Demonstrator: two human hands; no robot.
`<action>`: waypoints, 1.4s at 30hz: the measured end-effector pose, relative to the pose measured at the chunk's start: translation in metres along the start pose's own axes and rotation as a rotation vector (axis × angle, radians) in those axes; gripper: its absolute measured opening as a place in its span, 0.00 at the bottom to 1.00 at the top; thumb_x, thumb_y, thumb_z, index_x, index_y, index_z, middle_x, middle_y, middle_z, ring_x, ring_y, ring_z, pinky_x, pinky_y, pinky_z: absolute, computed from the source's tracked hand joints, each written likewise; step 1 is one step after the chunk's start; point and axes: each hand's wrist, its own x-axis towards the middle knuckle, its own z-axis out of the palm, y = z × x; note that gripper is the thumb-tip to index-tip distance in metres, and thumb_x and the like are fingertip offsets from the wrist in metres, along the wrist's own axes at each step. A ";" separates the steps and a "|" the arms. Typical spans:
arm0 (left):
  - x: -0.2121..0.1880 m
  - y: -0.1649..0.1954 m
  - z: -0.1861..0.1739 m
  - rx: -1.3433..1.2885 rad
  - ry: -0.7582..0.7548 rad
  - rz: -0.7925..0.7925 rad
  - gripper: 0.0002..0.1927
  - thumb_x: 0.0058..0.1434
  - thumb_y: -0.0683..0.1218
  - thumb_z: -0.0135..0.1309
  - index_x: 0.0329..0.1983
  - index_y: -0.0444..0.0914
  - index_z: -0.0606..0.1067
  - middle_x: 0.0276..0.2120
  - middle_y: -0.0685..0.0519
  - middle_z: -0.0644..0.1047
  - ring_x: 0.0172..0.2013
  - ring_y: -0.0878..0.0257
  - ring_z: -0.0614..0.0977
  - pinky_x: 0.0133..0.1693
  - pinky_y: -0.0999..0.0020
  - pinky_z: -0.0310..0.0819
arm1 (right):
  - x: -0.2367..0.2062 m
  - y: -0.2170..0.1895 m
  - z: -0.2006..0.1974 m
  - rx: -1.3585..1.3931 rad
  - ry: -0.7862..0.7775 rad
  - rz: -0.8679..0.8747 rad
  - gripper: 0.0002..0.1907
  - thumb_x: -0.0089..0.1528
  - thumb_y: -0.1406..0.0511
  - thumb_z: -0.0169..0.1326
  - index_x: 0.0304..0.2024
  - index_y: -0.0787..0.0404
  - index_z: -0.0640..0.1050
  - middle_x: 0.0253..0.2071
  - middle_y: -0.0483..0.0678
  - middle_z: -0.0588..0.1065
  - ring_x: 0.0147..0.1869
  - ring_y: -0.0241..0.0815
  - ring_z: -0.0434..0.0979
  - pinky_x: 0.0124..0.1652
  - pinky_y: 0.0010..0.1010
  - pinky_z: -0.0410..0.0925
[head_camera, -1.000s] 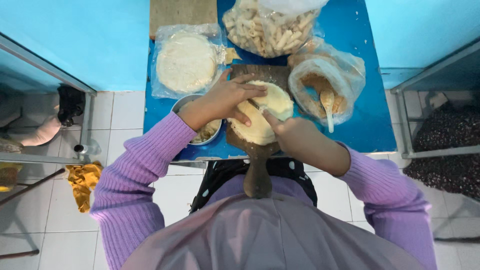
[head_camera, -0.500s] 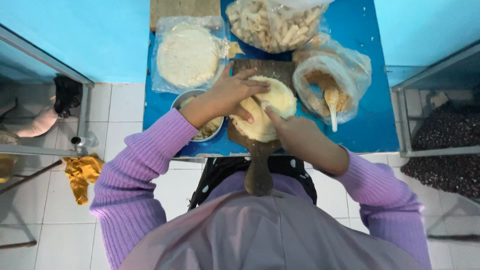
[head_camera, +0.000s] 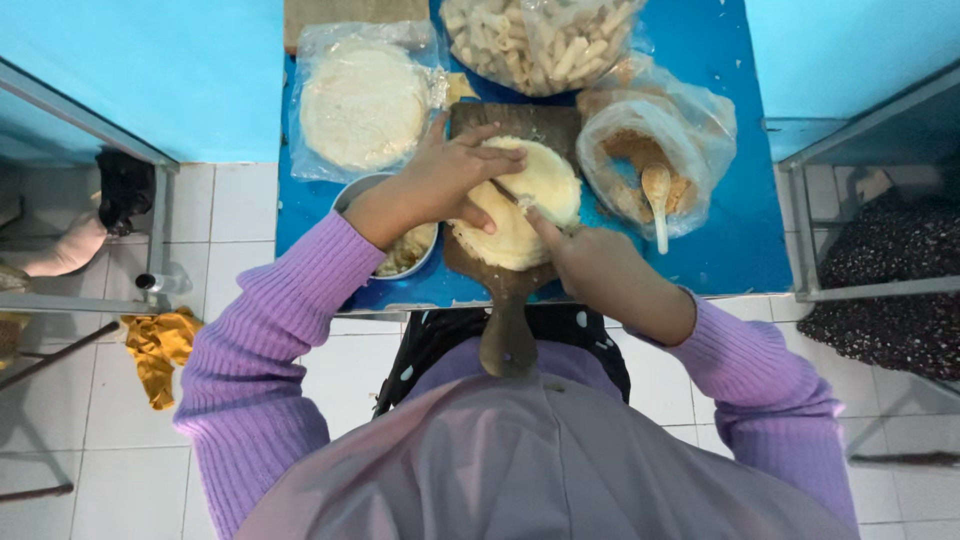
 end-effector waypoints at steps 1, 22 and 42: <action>0.000 -0.002 -0.001 -0.013 0.008 -0.005 0.50 0.39 0.63 0.70 0.69 0.52 0.69 0.67 0.64 0.70 0.71 0.53 0.61 0.63 0.22 0.38 | 0.002 0.002 -0.001 -0.003 -0.047 0.035 0.36 0.59 0.69 0.52 0.71 0.57 0.63 0.26 0.61 0.75 0.28 0.63 0.78 0.28 0.51 0.69; -0.003 -0.009 0.000 0.000 -0.015 -0.029 0.51 0.37 0.65 0.70 0.68 0.52 0.69 0.66 0.64 0.71 0.71 0.51 0.62 0.65 0.20 0.34 | -0.019 0.009 -0.018 0.032 0.028 -0.077 0.36 0.56 0.72 0.52 0.69 0.61 0.66 0.23 0.57 0.74 0.26 0.60 0.77 0.26 0.50 0.68; -0.003 -0.011 -0.007 -0.066 -0.062 -0.074 0.52 0.38 0.66 0.71 0.69 0.53 0.68 0.67 0.65 0.68 0.71 0.42 0.56 0.62 0.18 0.29 | -0.033 0.012 -0.034 -0.027 -0.165 0.068 0.31 0.61 0.69 0.52 0.68 0.56 0.66 0.23 0.57 0.74 0.24 0.59 0.77 0.24 0.50 0.68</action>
